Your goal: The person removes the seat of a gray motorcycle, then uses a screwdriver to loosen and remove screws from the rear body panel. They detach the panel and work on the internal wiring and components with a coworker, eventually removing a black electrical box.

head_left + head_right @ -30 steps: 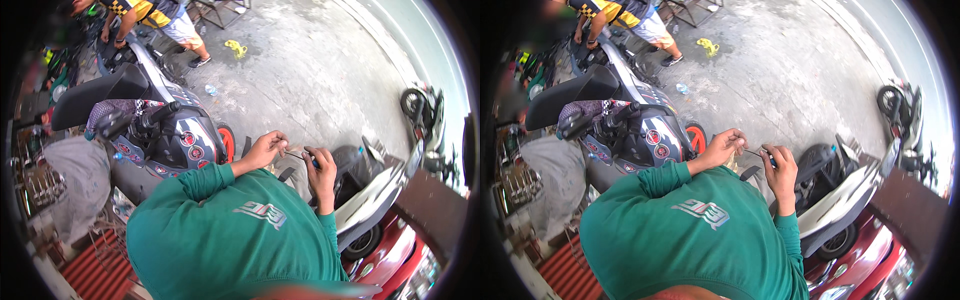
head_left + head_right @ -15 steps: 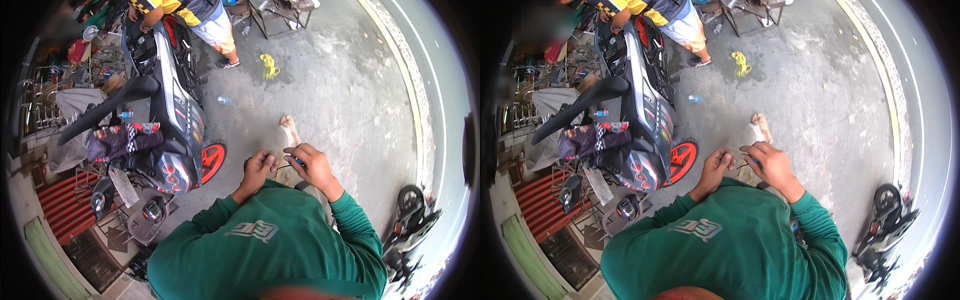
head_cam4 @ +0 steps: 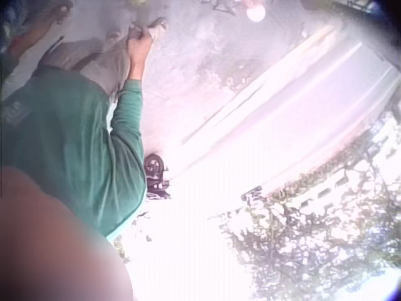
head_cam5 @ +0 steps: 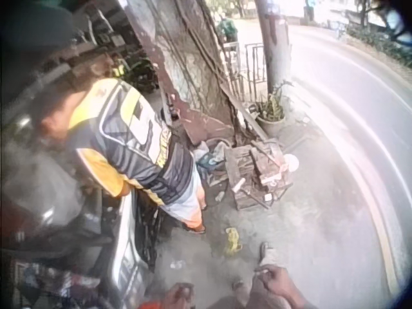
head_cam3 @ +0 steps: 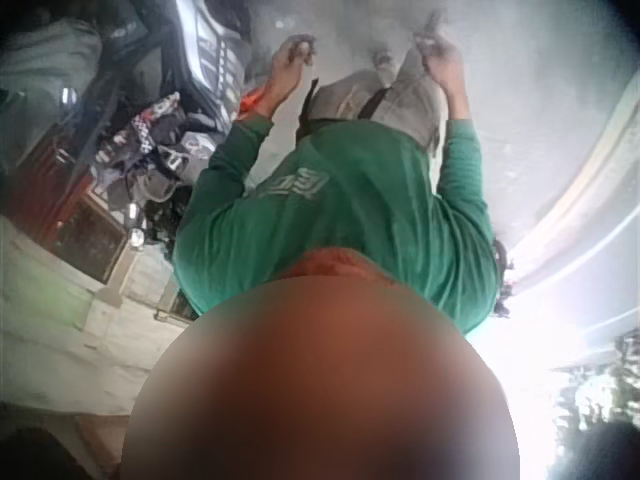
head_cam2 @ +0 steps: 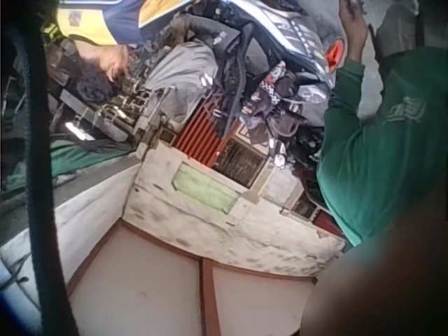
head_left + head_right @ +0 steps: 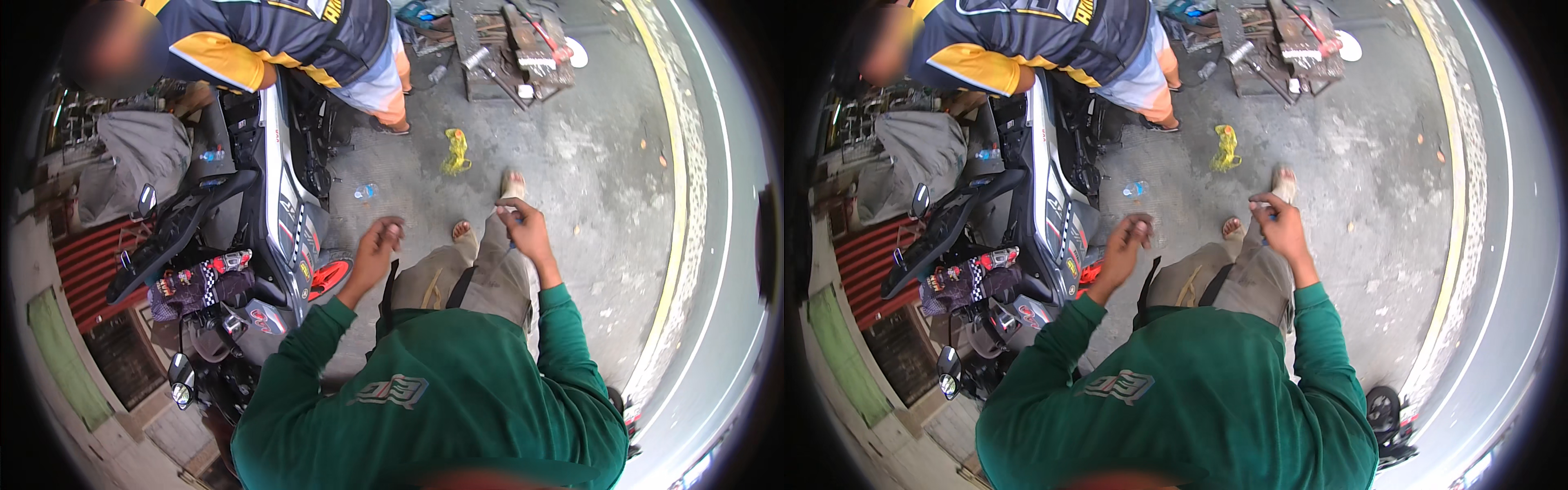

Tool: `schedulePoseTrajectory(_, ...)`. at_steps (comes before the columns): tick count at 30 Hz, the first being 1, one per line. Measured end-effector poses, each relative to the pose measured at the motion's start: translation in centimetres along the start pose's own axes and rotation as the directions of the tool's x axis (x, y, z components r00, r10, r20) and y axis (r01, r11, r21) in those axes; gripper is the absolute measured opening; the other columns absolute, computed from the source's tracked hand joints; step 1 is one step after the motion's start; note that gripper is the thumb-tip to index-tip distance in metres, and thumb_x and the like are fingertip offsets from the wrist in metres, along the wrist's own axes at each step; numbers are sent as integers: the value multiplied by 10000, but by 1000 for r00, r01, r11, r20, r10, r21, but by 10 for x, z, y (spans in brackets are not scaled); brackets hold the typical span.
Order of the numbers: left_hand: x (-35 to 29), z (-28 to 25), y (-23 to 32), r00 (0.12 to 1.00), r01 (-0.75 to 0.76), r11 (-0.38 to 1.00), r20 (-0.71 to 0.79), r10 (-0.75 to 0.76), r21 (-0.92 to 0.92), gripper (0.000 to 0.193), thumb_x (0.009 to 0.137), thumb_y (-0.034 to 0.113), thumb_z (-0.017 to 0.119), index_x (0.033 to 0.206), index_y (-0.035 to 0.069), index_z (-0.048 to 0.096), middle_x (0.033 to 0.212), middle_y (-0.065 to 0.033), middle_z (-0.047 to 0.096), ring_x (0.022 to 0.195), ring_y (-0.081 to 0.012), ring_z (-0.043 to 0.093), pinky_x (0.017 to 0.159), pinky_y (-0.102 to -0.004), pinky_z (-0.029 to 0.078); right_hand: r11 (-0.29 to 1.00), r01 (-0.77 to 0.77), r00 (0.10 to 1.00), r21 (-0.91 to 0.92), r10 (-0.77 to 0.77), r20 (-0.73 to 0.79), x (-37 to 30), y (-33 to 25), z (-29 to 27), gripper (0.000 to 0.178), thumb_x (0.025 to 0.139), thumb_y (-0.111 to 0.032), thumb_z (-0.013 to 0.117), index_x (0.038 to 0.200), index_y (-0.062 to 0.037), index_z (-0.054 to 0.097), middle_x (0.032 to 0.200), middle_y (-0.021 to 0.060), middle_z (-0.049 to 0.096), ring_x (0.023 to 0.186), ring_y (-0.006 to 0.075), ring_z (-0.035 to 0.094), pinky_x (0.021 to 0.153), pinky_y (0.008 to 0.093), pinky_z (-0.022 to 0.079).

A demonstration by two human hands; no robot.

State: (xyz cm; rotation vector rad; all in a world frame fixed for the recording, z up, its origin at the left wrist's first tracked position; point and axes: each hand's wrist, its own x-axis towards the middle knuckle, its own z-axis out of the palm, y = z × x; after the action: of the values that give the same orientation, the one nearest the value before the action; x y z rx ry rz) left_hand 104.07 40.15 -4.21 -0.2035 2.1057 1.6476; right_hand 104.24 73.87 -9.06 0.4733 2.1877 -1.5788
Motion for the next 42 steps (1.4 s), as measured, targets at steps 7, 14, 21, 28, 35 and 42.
schedulePoseTrajectory(7,194,-70,22,931,-121,817,-350,-103,-564,198,1057,139,496,1135,-2,611,845,-24,572,674,-105,502,661,-280,466,707,176,667,-685,426,611,172,48,-73,648,818,-603,742,990,21,757,822,199,720,756,320,703,712,411,542)
schedulePoseTrajectory(14,193,-40,43,903,25,900,-377,-208,-435,227,1077,222,516,1190,53,617,809,-6,548,668,-75,484,626,-253,434,681,408,446,-609,433,783,236,3,-91,442,828,-393,676,1001,6,755,938,200,752,880,307,705,817,424,532)
schedulePoseTrajectory(21,110,37,-60,963,258,959,-112,-245,118,419,1085,383,502,1123,-2,665,1023,-128,715,961,-216,647,928,-392,502,905,137,334,-403,341,879,264,-38,-72,263,809,-264,743,748,-33,633,650,10,577,661,132,587,624,332,449)
schedulePoseTrajectory(28,88,75,-94,970,243,969,-35,-242,48,417,1082,377,484,1231,15,626,1122,-234,693,1112,-364,669,967,-433,509,938,38,242,-346,327,914,269,-60,-4,185,838,-240,740,815,-62,695,612,-9,586,494,103,533,451,294,403)
schedulePoseTrajectory(35,155,40,-22,936,339,913,-12,-351,-227,271,1066,234,577,1180,-8,622,967,-76,679,823,-130,653,761,-297,542,900,150,648,-410,224,728,397,-87,3,278,819,-307,748,899,-41,730,724,68,671,640,142,630,579,310,508)
schedulePoseTrajectory(42,283,55,20,844,323,816,-245,-478,-479,249,1071,275,578,1040,30,609,776,7,556,667,-70,518,646,-257,505,964,-248,761,96,132,635,527,-106,-22,226,840,-125,782,1049,-51,738,881,15,706,735,118,635,663,273,498)
